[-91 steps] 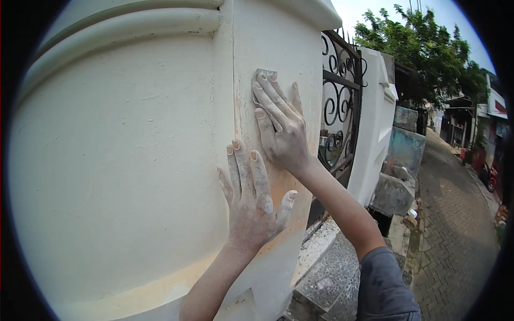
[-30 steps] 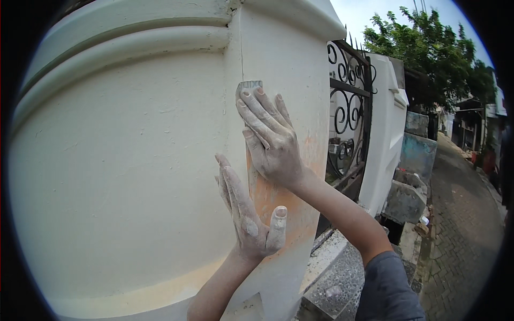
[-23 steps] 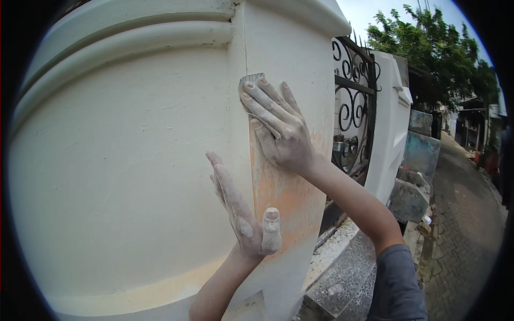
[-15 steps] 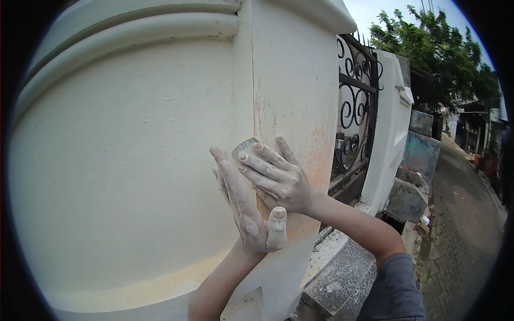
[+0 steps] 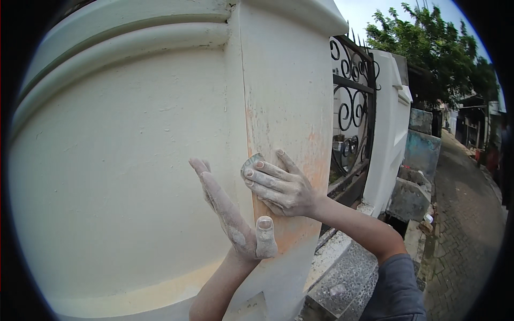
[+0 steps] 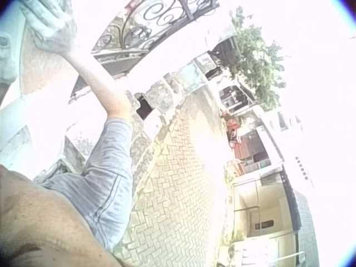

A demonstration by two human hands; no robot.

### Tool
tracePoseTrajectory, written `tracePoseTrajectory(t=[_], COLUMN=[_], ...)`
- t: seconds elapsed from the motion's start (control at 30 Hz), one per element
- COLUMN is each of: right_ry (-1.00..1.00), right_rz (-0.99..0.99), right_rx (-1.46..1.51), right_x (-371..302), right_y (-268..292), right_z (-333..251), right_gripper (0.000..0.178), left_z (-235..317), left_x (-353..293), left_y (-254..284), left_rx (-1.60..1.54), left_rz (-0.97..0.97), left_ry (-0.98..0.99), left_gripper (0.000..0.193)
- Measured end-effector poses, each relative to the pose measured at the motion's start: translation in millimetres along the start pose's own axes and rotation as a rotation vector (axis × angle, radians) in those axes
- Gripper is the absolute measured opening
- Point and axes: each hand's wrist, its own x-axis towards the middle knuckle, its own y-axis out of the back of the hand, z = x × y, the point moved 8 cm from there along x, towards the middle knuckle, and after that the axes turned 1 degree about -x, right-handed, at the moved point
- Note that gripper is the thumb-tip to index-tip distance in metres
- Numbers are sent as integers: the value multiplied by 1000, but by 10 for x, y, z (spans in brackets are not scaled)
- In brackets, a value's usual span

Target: The person sands a white wall with sandpaper.

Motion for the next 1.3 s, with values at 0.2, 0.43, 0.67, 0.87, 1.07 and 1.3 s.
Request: tracePoseTrajectory(t=[0.2,0.43,0.67,0.87,1.07,1.3], right_ry=[-329,-114,-330,-4,-278,-40], right_rz=[386,73,423,-78,335,-71], right_rx=[-69,39,-30,116,-72,156], right_x=[791,-50,760,-257,645,-535], right_y=[791,143,741,-34,735,-36], right_z=[1225,264,1191,-99,1174,-37], right_gripper=[35,37,35,33,35,36], left_z=[89,23,114,-7,86,2], left_x=[-29,-49,-78,-80,-91,-74], left_y=[-127,-128,-224,-162,-257,-272], left_rx=[-28,48,74,5,74,117], left_rz=[-28,-87,-168,-147,-174,-242], left_ry=[-7,-24,46,0,-27,9], left_gripper=[81,81,79,85,79,78])
